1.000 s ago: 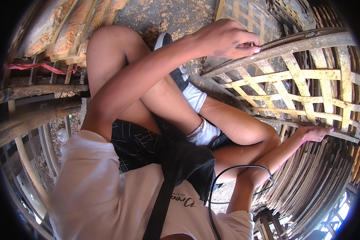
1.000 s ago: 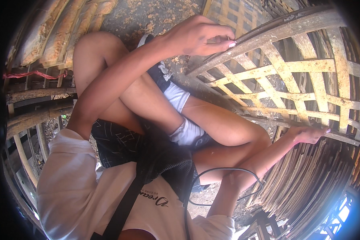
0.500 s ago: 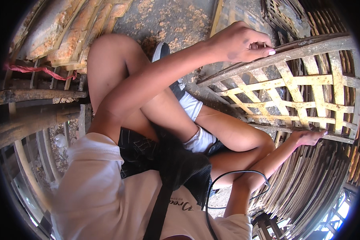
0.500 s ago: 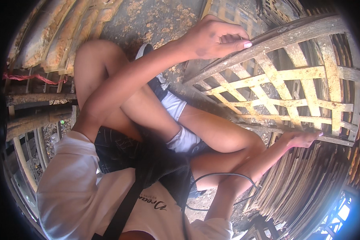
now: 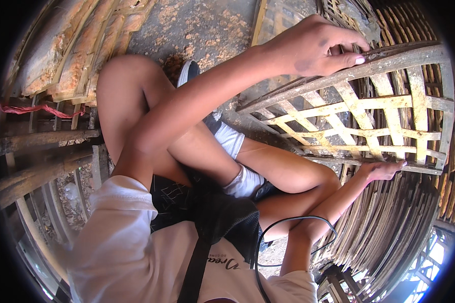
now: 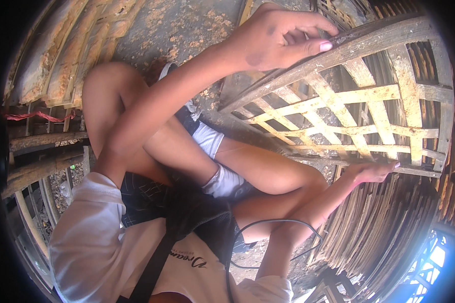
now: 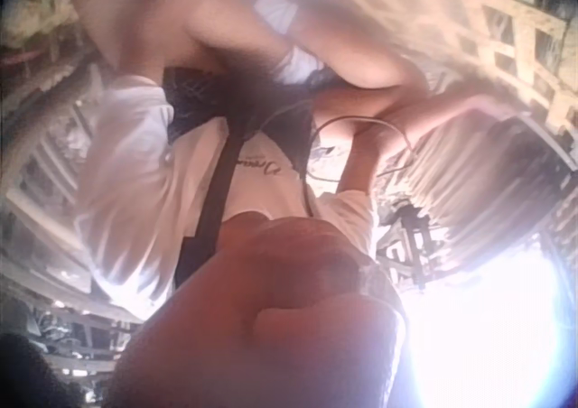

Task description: The person sits on the floor and assembles a wooden lattice frame by hand, aligning and fitting wooden slats into a grid pattern. They handle multiple lattice pieces, adjusting and securing them together without visible tools.

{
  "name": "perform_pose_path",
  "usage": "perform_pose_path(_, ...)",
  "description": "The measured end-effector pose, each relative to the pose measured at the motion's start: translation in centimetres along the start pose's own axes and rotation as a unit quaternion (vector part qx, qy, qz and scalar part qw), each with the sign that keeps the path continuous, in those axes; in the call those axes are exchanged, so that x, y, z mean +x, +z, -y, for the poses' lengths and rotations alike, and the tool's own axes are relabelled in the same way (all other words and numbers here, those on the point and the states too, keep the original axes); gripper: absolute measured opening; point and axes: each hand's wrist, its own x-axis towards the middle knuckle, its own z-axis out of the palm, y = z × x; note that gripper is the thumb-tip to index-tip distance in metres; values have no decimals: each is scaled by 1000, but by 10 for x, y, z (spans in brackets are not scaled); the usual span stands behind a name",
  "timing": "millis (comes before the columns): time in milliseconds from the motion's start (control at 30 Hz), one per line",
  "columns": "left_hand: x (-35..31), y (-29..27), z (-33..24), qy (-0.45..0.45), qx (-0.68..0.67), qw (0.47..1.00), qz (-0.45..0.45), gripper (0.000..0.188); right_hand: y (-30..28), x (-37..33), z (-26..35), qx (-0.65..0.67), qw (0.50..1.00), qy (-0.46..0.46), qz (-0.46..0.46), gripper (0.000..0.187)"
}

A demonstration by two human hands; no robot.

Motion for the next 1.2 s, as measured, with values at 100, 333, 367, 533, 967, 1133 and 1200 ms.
perform_pose_path(100, 0, -1, -2, -1, -2, 1000, 16, 28, -6, 14, -14, -26, 999, 21, -10, 75)
perform_pose_path(333, 12, -6, -6, -2, 6, 999, 46, 27, -16, 43, -48, -100, 978, -179, -27, 60)
perform_pose_path(367, 15, -7, -9, -4, 0, 999, 53, 27, -23, 56, -63, -129, 966, -223, -26, 57)
perform_pose_path(533, 12, -8, -10, 12, 19, 999, 23, 22, -29, 67, -84, -172, 967, -186, -33, 59)
perform_pose_path(967, 11, 1, -5, 148, 41, 985, -84, 13, -5, 22, -29, -36, 995, -74, -51, 60)
perform_pose_path(1133, 11, 6, -2, 159, 67, 981, -90, 12, 3, 11, -17, 7, 997, -29, -72, 64)
perform_pose_path(1200, 10, 7, -4, 153, 94, 979, -91, 12, 2, 14, -20, 17, 997, -22, -68, 65)
